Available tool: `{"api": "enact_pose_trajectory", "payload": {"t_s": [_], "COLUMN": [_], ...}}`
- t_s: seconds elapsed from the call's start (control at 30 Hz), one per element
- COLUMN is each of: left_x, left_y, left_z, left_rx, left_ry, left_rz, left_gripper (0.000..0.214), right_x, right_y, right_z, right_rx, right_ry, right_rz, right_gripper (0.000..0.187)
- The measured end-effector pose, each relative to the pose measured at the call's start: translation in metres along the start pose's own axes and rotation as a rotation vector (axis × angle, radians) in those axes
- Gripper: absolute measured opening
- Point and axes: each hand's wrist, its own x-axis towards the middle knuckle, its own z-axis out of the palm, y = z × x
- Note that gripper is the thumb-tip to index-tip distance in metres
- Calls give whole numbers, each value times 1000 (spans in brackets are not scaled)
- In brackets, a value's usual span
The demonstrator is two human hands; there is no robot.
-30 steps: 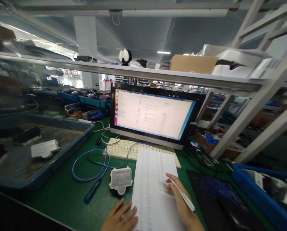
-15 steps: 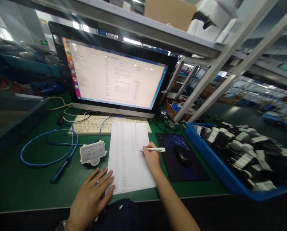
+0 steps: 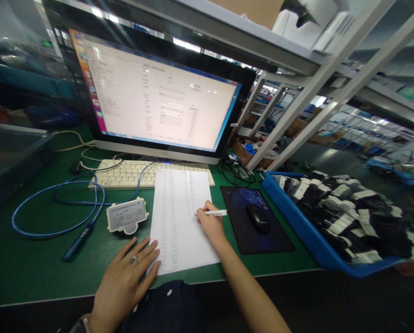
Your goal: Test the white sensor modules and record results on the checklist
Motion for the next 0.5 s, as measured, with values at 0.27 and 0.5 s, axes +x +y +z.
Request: {"api": "enact_pose_trajectory", "payload": {"t_s": [0.27, 0.5], "left_x": [-1, -1], "left_y": [-1, -2], "left_z": [1, 0], "left_rx": [2, 1], "left_ry": [-18, -13], "left_rz": [11, 10], "left_gripper": [23, 23], "right_x": [0, 1], "right_y": [-1, -3], "right_z": [-1, -1], "right_rx": [-13, -19], "right_ry": [10, 27], "right_rz": [-3, -4], "right_gripper": [22, 21]}}
